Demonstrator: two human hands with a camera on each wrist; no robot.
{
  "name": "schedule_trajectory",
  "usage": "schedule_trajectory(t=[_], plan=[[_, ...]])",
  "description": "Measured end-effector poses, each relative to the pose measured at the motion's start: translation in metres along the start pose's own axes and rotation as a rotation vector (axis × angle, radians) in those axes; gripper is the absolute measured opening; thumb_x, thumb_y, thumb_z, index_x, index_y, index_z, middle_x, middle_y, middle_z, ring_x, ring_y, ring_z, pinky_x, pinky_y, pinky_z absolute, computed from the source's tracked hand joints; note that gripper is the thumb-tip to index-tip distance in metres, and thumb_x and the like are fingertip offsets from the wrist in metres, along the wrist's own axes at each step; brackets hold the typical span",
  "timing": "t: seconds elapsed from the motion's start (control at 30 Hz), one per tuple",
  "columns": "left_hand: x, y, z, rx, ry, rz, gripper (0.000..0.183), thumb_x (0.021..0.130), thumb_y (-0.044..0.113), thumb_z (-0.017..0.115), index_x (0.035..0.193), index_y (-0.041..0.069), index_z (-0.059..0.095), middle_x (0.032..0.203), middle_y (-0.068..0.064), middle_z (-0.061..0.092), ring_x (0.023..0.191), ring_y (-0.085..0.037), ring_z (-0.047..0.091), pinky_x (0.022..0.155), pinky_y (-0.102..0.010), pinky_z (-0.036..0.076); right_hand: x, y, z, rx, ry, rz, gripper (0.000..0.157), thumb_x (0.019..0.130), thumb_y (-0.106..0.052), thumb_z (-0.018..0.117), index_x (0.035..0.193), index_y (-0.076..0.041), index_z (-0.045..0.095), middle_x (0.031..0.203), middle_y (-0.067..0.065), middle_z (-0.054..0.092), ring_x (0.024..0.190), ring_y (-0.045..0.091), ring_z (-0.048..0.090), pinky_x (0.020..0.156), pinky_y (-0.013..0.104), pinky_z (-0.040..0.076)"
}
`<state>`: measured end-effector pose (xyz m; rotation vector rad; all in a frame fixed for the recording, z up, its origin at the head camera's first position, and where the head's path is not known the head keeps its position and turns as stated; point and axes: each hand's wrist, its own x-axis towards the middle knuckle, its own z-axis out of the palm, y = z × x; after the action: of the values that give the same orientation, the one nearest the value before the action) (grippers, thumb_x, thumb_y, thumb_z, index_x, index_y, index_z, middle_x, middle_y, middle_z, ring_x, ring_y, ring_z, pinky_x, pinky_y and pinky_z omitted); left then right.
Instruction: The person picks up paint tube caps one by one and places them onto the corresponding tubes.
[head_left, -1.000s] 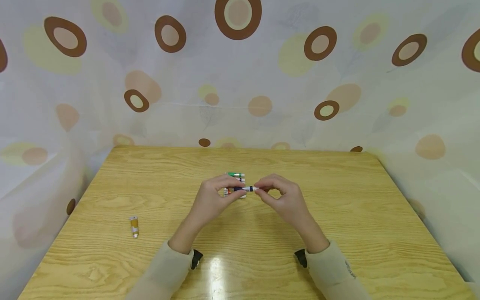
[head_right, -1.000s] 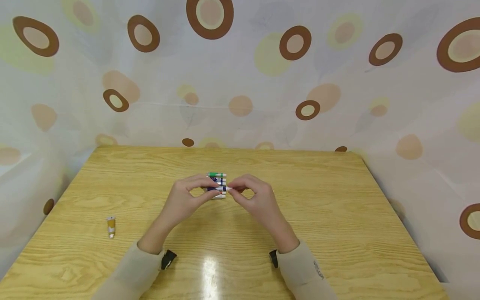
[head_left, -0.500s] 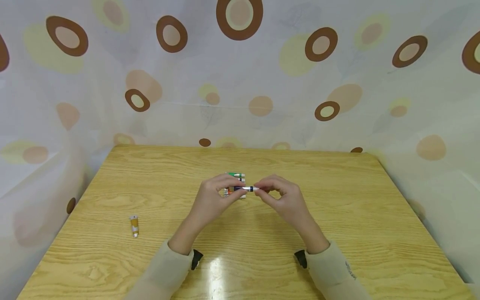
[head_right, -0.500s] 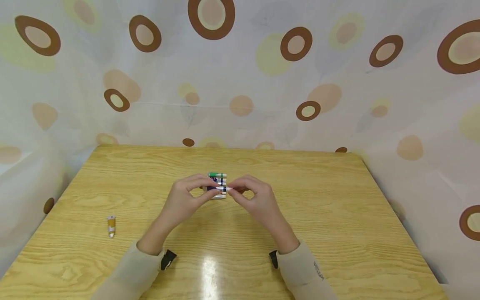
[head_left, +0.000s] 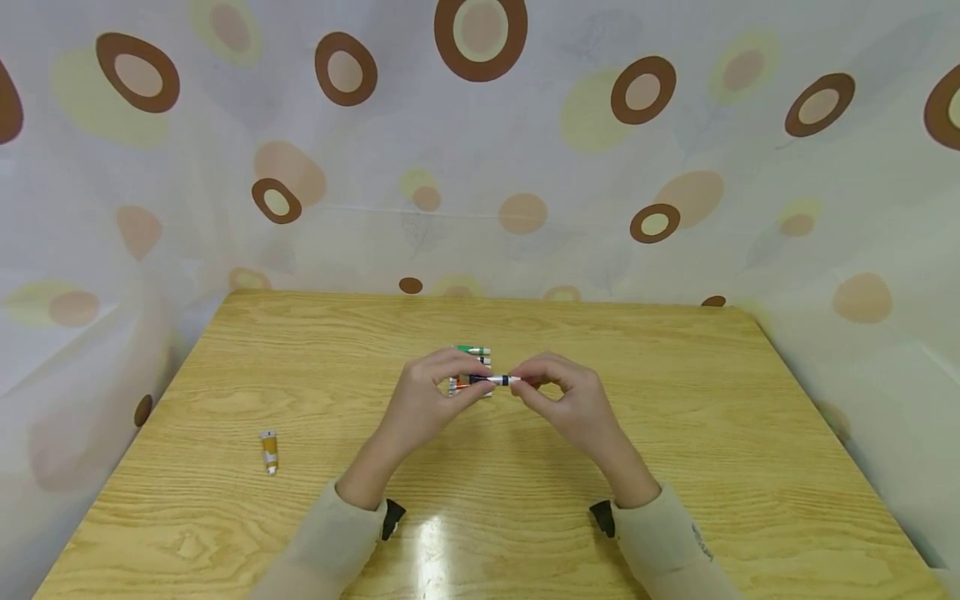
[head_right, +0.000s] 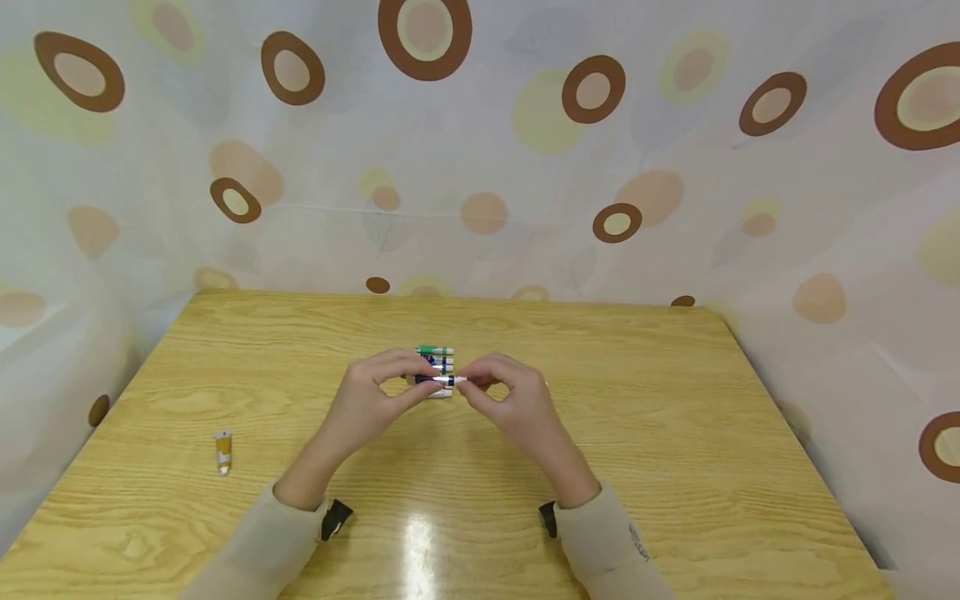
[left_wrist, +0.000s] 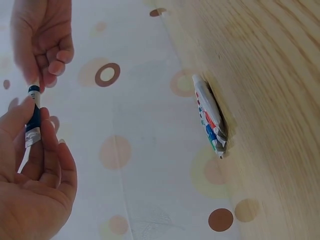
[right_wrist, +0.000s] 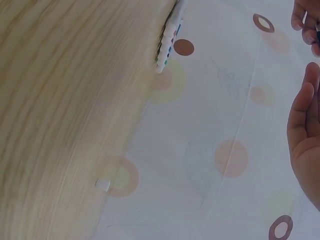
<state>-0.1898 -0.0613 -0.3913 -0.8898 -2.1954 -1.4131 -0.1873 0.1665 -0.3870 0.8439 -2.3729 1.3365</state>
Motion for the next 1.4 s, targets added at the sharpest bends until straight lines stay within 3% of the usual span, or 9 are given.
schedule_trajectory(t=[0.3,0.63,0.83,1.1,1.27,1.4], plan=[[0.0002,-0.0005,0.0000,-0.002,-0.004,0.022,0.016,0.085,0.009,0.084,0.100,0.007,0.081,0.105,-0.007,0.079,0.106,-0.024,0.074,0.092,-0.029,0.061,0.0005,0.0031,-0.0014,-0.038,-0.029,-0.046,0.004,0.093,-0.007,0.075,0.096,-0.008,0.078,0.094,0.001,0.076,0.082,0.004,0.066,0.070,0.025,0.059],[-0.0004,-0.0018,-0.0009,-0.024,-0.027,0.020,0.015,0.085,0.009,0.084,0.100,0.008,0.081,0.105,-0.006,0.079,0.103,-0.021,0.074,0.091,-0.030,0.061,-0.0001,0.0065,-0.0025,-0.053,-0.030,-0.125,0.018,0.087,0.001,0.078,0.101,-0.010,0.077,0.098,0.002,0.075,0.084,0.008,0.067,0.076,0.028,0.060],[-0.0007,-0.0015,-0.0006,-0.037,-0.033,0.021,0.014,0.085,0.006,0.083,0.099,0.007,0.080,0.102,-0.006,0.078,0.094,-0.019,0.074,0.087,-0.032,0.062,-0.0003,0.0058,-0.0034,-0.048,-0.023,-0.106,0.019,0.088,0.001,0.078,0.103,-0.011,0.075,0.098,0.002,0.075,0.085,0.007,0.067,0.078,0.026,0.059],[-0.0001,-0.0001,-0.0013,-0.023,-0.027,0.021,0.017,0.083,0.003,0.084,0.099,0.008,0.080,0.102,-0.005,0.079,0.101,-0.020,0.074,0.092,-0.028,0.060,0.0006,0.0083,-0.0027,-0.048,-0.037,-0.100,0.009,0.093,-0.005,0.075,0.100,-0.011,0.076,0.096,-0.001,0.074,0.085,0.006,0.065,0.076,0.031,0.059],[-0.0002,-0.0001,-0.0025,-0.011,-0.029,0.014,0.016,0.084,0.005,0.084,0.100,0.008,0.081,0.104,-0.006,0.079,0.100,-0.020,0.074,0.087,-0.030,0.062,0.0001,0.0065,-0.0040,-0.053,-0.050,-0.084,0.023,0.089,-0.003,0.078,0.111,-0.011,0.075,0.101,0.001,0.074,0.087,0.009,0.067,0.080,0.028,0.059],[-0.0003,0.0009,-0.0051,0.002,-0.036,-0.015,0.016,0.085,0.008,0.084,0.101,0.010,0.081,0.106,-0.005,0.079,0.098,-0.017,0.073,0.081,-0.035,0.062,0.0005,0.0071,-0.0053,-0.068,-0.029,-0.126,0.031,0.085,0.000,0.081,0.114,-0.009,0.073,0.103,0.005,0.074,0.088,0.013,0.067,0.080,0.029,0.059]])
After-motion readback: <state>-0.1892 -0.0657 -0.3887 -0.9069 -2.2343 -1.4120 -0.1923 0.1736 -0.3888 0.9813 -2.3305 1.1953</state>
